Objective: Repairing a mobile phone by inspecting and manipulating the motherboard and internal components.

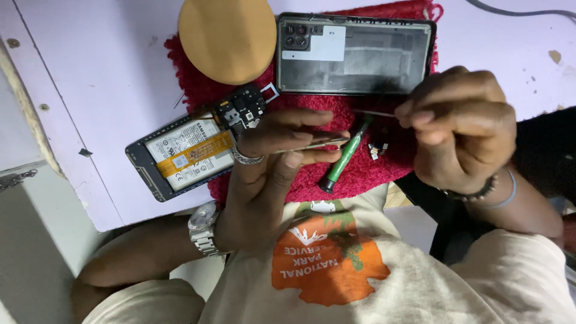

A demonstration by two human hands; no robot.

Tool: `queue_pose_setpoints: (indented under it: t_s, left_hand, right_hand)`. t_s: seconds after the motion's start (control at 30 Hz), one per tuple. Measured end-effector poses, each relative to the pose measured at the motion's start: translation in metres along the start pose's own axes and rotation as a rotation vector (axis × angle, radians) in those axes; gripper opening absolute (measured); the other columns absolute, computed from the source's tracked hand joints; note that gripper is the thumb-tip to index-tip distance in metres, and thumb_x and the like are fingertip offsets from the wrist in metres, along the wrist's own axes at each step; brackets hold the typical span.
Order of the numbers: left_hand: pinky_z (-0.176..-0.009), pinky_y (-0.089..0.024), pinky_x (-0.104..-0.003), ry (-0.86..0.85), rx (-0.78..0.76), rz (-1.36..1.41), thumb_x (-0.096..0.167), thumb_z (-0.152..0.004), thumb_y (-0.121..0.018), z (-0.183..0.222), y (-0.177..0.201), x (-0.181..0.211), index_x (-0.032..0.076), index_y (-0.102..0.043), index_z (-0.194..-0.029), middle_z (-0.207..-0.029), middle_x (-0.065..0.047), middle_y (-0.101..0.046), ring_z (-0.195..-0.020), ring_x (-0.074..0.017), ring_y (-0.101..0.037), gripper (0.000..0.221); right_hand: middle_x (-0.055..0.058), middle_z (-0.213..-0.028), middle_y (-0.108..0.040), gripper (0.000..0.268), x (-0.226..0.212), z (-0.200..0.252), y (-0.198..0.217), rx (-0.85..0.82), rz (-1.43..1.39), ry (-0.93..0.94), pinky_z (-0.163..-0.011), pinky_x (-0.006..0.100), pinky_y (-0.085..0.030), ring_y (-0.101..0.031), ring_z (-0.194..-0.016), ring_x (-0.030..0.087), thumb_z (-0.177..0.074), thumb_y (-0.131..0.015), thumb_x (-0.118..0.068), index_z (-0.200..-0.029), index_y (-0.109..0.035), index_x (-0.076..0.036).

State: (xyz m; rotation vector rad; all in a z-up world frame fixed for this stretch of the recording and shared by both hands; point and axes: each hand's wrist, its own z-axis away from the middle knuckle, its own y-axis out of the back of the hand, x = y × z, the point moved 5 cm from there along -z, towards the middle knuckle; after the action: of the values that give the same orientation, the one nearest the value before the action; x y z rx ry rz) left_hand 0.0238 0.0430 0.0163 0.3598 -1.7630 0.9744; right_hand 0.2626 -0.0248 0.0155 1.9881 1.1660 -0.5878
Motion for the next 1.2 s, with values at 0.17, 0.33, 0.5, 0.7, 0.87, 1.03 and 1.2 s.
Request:
queue_pose_setpoints:
  t_s: [0.17, 0.33, 0.5, 0.7, 0.87, 1.03, 1.2]
  left_hand:
    - [-0.132, -0.061, -0.054, -0.178, -0.069, -0.108, 0.004, -0.122, -0.048, 0.006, 0.002, -0.009, 0.016, -0.054, -0.136, -0.154, -0.020, -0.050, -0.151, -0.0458, -0.062, 0.019]
    - [-0.146, -0.049, -0.060, -0.173, -0.172, -0.281, 0.000, -0.120, -0.056, 0.003, 0.000, -0.010, 0.020, -0.060, -0.134, -0.163, -0.017, -0.049, -0.165, -0.0505, -0.052, 0.025]
    - [-0.147, -0.042, -0.057, -0.144, -0.272, -0.407, -0.019, -0.109, -0.042, -0.002, -0.003, -0.006, 0.014, -0.064, -0.130, -0.171, -0.023, -0.040, -0.169, -0.0426, -0.042, 0.045]
    - [-0.143, -0.045, -0.046, 0.108, -0.110, 0.033, -0.002, -0.115, -0.047, 0.000, -0.007, -0.010, 0.004, -0.026, -0.168, -0.184, -0.019, -0.027, -0.168, -0.0338, -0.045, 0.058]
    - [-0.142, -0.043, -0.061, 0.162, -0.104, 0.151, -0.009, -0.111, -0.055, 0.005, -0.003, -0.033, 0.015, -0.023, -0.166, -0.169, -0.026, -0.045, -0.158, -0.0403, -0.052, 0.067]
    - [-0.144, -0.039, -0.061, 0.196, -0.129, 0.175, -0.005, -0.115, -0.053, 0.005, -0.004, -0.036, 0.018, -0.019, -0.168, -0.169, -0.027, -0.045, -0.162, -0.0442, -0.048, 0.067]
    - [-0.144, -0.041, -0.055, 0.216, -0.070, 0.193, 0.003, -0.119, -0.046, 0.002, -0.004, -0.030, 0.011, -0.023, -0.167, -0.168, -0.024, -0.045, -0.159, -0.0334, -0.050, 0.054]
  right_hand:
    - [0.029, -0.097, -0.072, 0.037, -0.039, -0.002, 0.000, -0.023, -0.090, -0.305, -0.079, 0.041, -0.076, -0.082, -0.089, 0.038, -0.112, -0.047, -0.022, -0.112, -0.060, 0.013]
    - [0.034, -0.138, -0.069, 0.033, -0.043, -0.013, -0.026, -0.196, -0.196, -0.590, -0.112, 0.040, -0.063, -0.075, -0.129, 0.038, -0.111, -0.045, -0.007, -0.137, -0.050, 0.014]
    - [0.012, -0.110, -0.072, 0.032, -0.023, 0.006, -0.029, -0.024, -0.280, -0.808, -0.093, 0.021, -0.059, -0.070, -0.097, 0.012, -0.099, -0.076, 0.005, -0.126, -0.060, 0.002]
    - [0.015, -0.113, -0.071, 0.033, -0.020, 0.008, -0.029, 0.123, -0.204, -0.703, -0.097, 0.023, -0.062, -0.072, -0.102, 0.015, -0.101, -0.078, 0.002, -0.127, -0.056, 0.002]
    - [0.014, -0.102, -0.069, 0.033, -0.010, 0.011, -0.034, 0.172, -0.141, -0.610, -0.088, 0.022, -0.058, -0.068, -0.090, 0.014, -0.104, -0.080, 0.002, -0.124, -0.054, 0.001]
    - [0.014, -0.102, -0.067, 0.034, -0.006, 0.014, -0.036, 0.184, -0.112, -0.570, -0.086, 0.022, -0.058, -0.069, -0.089, 0.014, -0.103, -0.081, 0.001, -0.123, -0.054, 0.002]
    - [0.014, -0.102, -0.067, 0.034, -0.004, 0.015, -0.035, 0.184, -0.128, -0.555, -0.088, 0.023, -0.060, -0.070, -0.091, 0.016, -0.103, -0.081, 0.000, -0.124, -0.054, 0.002]
